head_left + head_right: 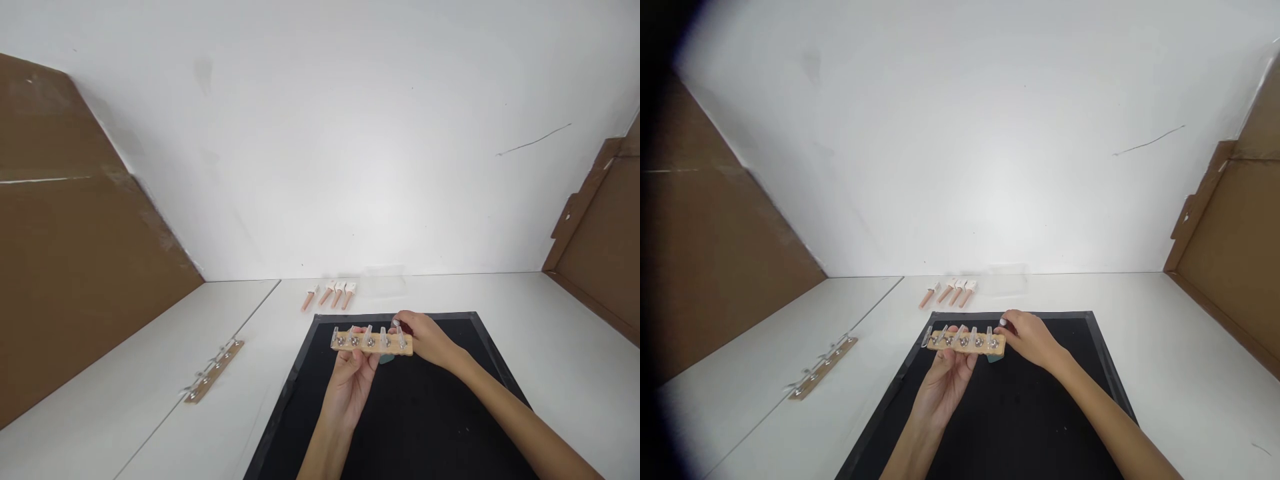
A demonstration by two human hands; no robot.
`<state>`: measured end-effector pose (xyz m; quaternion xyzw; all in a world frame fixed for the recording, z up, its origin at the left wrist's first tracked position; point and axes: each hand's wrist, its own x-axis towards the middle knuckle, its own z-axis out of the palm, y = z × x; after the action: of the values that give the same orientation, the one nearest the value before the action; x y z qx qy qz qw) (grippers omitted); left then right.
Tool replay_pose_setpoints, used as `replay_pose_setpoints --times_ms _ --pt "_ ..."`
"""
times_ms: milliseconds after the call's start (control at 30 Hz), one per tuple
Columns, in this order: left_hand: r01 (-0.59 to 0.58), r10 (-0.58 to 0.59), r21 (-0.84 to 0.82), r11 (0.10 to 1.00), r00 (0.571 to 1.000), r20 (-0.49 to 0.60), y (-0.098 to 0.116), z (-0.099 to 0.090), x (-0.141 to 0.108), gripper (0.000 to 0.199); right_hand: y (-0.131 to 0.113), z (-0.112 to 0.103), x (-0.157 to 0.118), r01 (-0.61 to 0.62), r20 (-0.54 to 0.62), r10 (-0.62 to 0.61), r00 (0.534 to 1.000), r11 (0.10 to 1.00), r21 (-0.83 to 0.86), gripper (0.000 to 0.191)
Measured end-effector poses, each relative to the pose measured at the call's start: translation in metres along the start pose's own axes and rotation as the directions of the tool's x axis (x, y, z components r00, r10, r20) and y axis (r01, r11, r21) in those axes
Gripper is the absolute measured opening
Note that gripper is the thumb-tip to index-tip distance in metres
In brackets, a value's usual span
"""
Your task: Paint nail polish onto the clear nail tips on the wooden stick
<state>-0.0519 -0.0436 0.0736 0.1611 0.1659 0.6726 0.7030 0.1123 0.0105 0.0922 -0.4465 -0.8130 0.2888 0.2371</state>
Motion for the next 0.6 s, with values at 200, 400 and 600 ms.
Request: replay_pose_setpoints --times_ms 200,400,600 --pt "0.003 -0.003 -0.005 1.0 0.999 -0.035 0.001 0.005 -0.002 0.026 -0.004 -0.015 0.001 0.013 -0.116 -0.01 0.993 0.999 0.031 0.015" --pt "0.099 -0.105 0.09 0.991 0.992 0.067 0.014 0.002 -0.001 0.029 -0.036 -0.051 -0.006 0.081 -0.3 -0.036 0.953 0.987 0.138 0.02" --pt "0.092 -0.127 0.211 0.973 0.979 0.159 0.022 0.009 -0.002 0.025 -0.073 -0.073 -0.031 0.159 -0.4 -0.045 0.916 0.953 0.257 0.026"
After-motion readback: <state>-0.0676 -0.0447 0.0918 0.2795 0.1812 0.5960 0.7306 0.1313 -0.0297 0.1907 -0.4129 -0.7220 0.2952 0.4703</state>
